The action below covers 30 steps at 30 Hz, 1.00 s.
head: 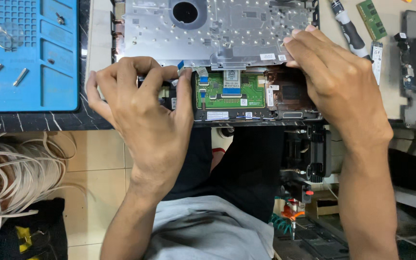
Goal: The person works on a disassembled laptop, using a soldering iron on the motherboard and manipulating internal components. They remove and reposition a metal chassis plate, then lift and inspect the keyboard assembly.
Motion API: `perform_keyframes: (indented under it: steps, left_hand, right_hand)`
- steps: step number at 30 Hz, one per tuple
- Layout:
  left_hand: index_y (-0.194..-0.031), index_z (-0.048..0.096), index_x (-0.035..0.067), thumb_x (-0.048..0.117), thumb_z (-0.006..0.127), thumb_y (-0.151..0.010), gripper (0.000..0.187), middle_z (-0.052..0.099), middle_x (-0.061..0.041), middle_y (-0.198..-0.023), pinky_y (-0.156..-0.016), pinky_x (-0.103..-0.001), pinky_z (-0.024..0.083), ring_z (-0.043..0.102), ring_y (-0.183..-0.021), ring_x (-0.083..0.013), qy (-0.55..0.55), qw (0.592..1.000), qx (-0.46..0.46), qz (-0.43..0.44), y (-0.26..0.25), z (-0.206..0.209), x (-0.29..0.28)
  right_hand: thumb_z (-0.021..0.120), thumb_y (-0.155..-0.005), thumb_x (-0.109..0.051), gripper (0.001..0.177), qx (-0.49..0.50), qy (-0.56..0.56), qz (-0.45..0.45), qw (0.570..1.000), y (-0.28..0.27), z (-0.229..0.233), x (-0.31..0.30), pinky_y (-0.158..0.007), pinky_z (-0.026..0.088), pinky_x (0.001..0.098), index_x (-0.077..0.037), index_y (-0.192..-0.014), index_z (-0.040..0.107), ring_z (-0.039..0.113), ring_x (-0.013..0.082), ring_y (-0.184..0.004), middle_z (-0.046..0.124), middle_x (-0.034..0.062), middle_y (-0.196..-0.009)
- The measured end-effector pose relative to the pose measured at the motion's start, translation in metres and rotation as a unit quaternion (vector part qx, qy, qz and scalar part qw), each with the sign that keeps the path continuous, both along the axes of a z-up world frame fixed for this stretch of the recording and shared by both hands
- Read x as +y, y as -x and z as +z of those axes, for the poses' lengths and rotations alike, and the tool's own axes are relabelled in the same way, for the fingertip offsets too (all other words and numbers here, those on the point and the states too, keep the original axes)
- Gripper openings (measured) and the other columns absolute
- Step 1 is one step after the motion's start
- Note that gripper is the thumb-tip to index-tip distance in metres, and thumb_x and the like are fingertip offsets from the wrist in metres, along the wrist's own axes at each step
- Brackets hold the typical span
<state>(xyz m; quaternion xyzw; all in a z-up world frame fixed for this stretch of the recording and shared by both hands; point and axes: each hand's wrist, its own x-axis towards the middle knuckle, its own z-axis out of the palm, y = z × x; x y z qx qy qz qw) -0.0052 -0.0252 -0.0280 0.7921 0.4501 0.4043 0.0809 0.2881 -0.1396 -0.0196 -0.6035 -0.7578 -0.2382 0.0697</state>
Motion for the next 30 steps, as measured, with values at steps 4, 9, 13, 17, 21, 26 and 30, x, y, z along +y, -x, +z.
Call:
perform_keyframes:
  steps: [4,9,13,17,21,26,30]
  left_hand:
    - [-0.106,0.083,0.01,0.019,0.089,-0.114,0.014,0.067,-0.009,-0.119,-0.125,-0.084,0.024,0.056,-0.126,-0.04,0.007,1.0,0.013,-0.025,0.004,0.002,-0.002]
    - [-0.109,0.08,0.013,0.019,0.092,-0.114,0.014,0.068,-0.006,-0.116,-0.128,-0.086,0.019,0.056,-0.129,-0.0404,0.008,0.999,0.021,-0.027,0.007,-0.003,-0.003]
    - [-0.109,0.08,0.015,0.02,0.093,-0.114,0.015,0.071,0.0,-0.112,-0.128,-0.086,0.017,0.058,-0.13,-0.0372,0.007,0.999,0.013,-0.043,0.009,-0.003,-0.004]
    - [-0.109,0.078,0.013,0.02,0.092,-0.115,0.017,0.075,0.0,-0.112,-0.128,-0.086,0.018,0.059,-0.129,-0.0342,0.002,0.997,0.013,-0.07,0.016,0.0,-0.001]
    - [-0.118,0.085,0.013,0.035,0.095,-0.117,0.025,0.083,-0.002,-0.128,-0.125,-0.074,0.023,0.064,-0.133,-0.0397,-0.041,0.986,0.066,-0.15,0.028,0.005,0.002]
    - [-0.133,0.085,0.009,0.051,0.087,-0.123,0.043,0.086,-0.006,-0.141,-0.118,-0.06,0.024,0.069,-0.132,-0.0367,-0.105,0.967,0.125,-0.196,0.037,0.004,0.009]
    - [-0.151,0.085,0.012,0.05,0.066,-0.129,0.047,0.084,0.001,-0.155,-0.123,-0.054,0.029,0.067,-0.132,-0.0287,-0.149,0.946,0.208,-0.202,0.04,-0.004,0.013]
  right_hand:
    - [0.088,-0.124,0.01,0.024,-0.001,-0.007,0.003,1.0,0.0,0.0,0.001,-0.108,0.076,0.0436,0.001,-0.145,0.082,0.089,0.0382,-0.139,0.089,0.0186,-0.15]
    - [0.086,-0.125,0.006,0.022,-0.018,-0.002,-0.006,1.0,0.001,0.002,0.001,-0.1,0.075,0.042,-0.001,-0.145,0.081,0.089,0.0349,-0.14,0.089,0.0159,-0.151]
    - [0.082,-0.127,0.002,0.017,-0.035,0.001,-0.013,0.999,0.005,0.007,0.003,-0.095,0.073,0.0395,-0.003,-0.143,0.079,0.09,0.0309,-0.137,0.088,0.0123,-0.149]
    - [0.083,-0.127,0.003,0.015,-0.033,0.001,-0.013,0.999,0.005,0.008,0.003,-0.098,0.075,0.0397,-0.002,-0.14,0.079,0.09,0.0316,-0.139,0.088,0.0127,-0.147]
    - [0.08,-0.12,0.017,0.03,0.003,0.005,0.007,1.0,-0.002,0.004,0.001,-0.119,0.075,0.0469,0.003,-0.147,0.081,0.088,0.0395,-0.14,0.09,0.0206,-0.149]
    - [0.084,-0.126,0.012,0.023,0.003,0.0,0.008,1.0,-0.003,0.003,0.001,-0.108,0.076,0.0455,0.001,-0.147,0.079,0.09,0.0399,-0.14,0.089,0.0198,-0.149]
    - [0.081,-0.125,0.014,0.026,-0.01,-0.003,0.001,1.0,-0.002,0.003,0.0,-0.099,0.075,0.0434,-0.001,-0.146,0.079,0.09,0.0371,-0.142,0.09,0.0166,-0.149]
